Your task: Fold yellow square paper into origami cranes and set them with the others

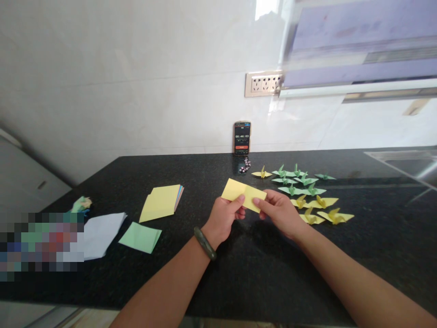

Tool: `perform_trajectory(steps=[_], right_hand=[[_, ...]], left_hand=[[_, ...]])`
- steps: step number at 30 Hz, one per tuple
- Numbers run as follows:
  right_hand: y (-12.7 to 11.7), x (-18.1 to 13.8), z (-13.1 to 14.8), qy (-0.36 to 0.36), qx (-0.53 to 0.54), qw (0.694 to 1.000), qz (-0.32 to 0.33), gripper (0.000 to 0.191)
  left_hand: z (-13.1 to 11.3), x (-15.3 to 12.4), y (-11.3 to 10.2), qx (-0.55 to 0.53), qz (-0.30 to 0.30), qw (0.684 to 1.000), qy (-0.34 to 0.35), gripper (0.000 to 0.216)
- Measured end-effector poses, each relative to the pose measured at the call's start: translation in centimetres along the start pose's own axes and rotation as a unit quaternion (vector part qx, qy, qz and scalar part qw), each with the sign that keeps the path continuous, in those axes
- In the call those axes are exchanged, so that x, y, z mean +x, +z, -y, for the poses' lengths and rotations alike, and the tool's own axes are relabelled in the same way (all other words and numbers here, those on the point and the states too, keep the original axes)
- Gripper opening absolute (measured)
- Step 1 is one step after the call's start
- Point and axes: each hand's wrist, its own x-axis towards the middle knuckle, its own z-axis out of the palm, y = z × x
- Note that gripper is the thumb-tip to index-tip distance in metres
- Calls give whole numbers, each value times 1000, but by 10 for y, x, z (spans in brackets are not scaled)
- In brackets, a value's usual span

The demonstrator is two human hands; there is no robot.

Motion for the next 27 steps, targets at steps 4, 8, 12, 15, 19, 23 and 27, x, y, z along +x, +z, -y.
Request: perform_trajectory(steps=[4,8,12,15,19,23,27], right_hand=[[-10,-1,1,-189,-93,977,-39,47],[-19,-3,8,-336,-316,887,1,48],[-20,-2,11,-382,-409,828,32,34],[-20,2,9,-409,-425,807,27,25],[-19,4,3,-397,-405,824,8,19],[-11,1,1,-339,-332,879,-49,16],[-2,0,-1,-249,-218,938,-101,17]], left_hand=[[-3,2,-1,-2,-27,1000,-2,24],[-3,3,-3,12,-37,999,-4,23],[-4,1,-2,27,-1,999,-21,22],[-5,-1,-1,-5,39,998,-40,22],[-9,-3,-1,-91,79,991,-52,15],[-12,-4,1,-127,99,985,-58,14],[-11,-6,2,-123,120,984,-53,18]])
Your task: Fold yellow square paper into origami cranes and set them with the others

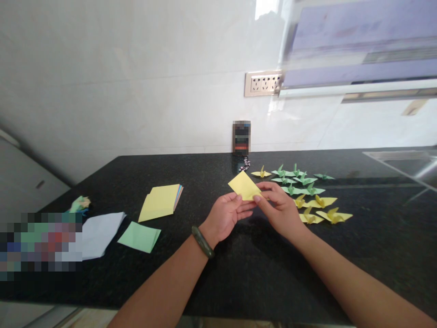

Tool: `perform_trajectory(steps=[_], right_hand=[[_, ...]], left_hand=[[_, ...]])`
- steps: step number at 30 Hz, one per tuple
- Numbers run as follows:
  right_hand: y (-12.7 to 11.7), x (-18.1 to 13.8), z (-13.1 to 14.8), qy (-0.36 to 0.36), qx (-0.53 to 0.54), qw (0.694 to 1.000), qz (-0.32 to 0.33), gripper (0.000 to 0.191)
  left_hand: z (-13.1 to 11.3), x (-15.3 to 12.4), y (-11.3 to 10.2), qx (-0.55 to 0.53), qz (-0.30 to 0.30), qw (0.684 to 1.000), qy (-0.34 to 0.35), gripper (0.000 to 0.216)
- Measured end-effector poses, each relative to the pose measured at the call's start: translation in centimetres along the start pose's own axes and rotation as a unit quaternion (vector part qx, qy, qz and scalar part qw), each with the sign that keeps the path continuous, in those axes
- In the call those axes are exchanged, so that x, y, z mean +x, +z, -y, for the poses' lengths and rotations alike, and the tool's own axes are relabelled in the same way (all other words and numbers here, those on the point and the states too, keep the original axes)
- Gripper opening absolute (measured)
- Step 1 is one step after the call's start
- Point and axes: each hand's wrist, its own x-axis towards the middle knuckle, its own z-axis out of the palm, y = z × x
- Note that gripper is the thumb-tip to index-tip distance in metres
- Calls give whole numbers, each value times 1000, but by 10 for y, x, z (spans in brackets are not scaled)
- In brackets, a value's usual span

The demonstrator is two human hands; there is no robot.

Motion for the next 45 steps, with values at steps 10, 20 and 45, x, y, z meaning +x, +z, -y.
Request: perform_trajectory(steps=[10,20,45], right_hand=[[3,-1,1,162,90,982,-48,22],[3,-4,2,56,65,995,-41,17],[9,-7,-2,226,167,958,-61,26]], left_hand=[[7,2,-3,30,31,999,8,18],[6,-1,4,232,-52,969,65,29],[10,-3,7,227,-84,969,58,25]])
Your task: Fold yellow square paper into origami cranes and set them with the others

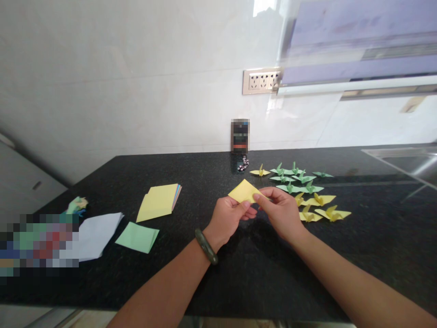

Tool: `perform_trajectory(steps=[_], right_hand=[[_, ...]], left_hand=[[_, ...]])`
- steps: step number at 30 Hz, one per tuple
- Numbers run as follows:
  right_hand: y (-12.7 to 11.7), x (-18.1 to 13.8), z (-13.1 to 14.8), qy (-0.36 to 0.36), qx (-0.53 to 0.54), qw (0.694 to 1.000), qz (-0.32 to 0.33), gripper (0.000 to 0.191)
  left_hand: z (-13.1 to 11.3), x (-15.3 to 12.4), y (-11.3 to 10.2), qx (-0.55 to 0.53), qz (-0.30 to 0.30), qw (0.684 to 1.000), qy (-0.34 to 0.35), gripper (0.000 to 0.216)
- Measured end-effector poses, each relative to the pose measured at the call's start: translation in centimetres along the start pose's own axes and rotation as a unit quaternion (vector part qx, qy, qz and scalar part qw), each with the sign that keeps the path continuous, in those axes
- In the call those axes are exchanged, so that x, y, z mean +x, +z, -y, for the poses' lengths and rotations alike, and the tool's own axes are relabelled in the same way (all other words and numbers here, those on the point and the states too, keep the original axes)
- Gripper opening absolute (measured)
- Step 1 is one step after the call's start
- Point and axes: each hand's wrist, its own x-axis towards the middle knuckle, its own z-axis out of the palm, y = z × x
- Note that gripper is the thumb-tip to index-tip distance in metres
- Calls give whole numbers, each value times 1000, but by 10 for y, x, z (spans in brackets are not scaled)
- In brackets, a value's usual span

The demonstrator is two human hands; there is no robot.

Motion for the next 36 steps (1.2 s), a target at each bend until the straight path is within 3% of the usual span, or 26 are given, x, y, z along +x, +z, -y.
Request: perform_trajectory(steps=[6,10,16,20,30,36], right_hand=[[2,1,5,9,62,998,4,24],[2,3,10,44,114,992,27,37],[-5,5,14,71,44,994,70,27],[-10,8,17,61,-5,993,97,29],[-5,4,17,47,-23,995,82,31],[-5,4,16,38,-22,996,76,31]], left_hand=[[0,0,0,-1,5,1000,-2,25],[-1,0,-1,10,15,1000,-2,24],[-7,-1,-5,40,27,999,2,19],[-10,2,-9,6,-6,1000,14,18],[-5,4,-8,-24,-51,996,66,20],[-4,4,-8,-11,-76,996,51,24]])
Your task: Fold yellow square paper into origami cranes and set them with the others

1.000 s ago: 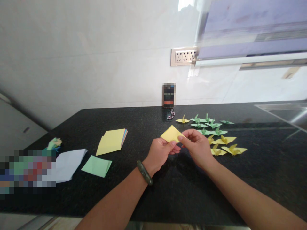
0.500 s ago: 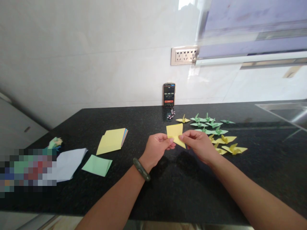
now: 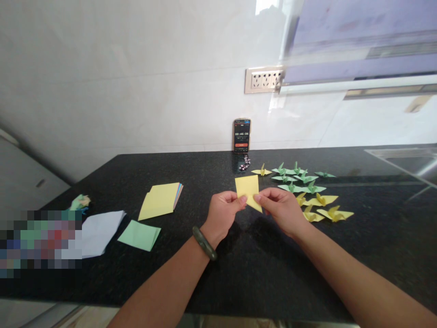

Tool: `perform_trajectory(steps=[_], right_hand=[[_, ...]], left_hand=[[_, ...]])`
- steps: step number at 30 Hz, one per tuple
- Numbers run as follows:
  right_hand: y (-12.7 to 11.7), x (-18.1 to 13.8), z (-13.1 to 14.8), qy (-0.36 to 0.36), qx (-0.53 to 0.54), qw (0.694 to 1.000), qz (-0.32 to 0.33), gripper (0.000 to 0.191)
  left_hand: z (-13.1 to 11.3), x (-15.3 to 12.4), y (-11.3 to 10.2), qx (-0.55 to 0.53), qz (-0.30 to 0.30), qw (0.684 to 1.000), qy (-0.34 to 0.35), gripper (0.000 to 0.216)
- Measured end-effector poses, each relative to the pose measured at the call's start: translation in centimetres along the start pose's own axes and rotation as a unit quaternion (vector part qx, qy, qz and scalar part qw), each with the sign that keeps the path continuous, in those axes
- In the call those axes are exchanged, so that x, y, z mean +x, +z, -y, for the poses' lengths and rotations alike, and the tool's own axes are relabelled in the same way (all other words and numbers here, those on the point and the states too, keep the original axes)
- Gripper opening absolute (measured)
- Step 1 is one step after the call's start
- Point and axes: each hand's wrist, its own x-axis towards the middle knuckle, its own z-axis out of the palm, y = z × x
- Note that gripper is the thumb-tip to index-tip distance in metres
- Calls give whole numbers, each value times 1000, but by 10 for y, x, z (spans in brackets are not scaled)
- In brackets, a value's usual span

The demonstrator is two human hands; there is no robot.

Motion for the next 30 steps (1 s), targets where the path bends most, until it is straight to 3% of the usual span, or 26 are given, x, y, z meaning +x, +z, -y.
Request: perform_trajectory(steps=[5,10,19,24,30], right_hand=[[-1,1,1,0,11,1000,-26,31],[4,-2,2,3,21,999,-39,28],[7,-6,1,-19,13,999,-28,22],[9,-7,-1,-22,28,998,-50,21],[13,-9,-4,-39,16,998,-50,20]], left_hand=[[0,0,1,-34,13,999,-15,36],[4,0,1,-5,27,1000,9,25],[6,0,1,33,-3,999,44,22],[7,-3,7,-31,38,999,-4,20],[11,-3,7,22,10,1000,11,22]])
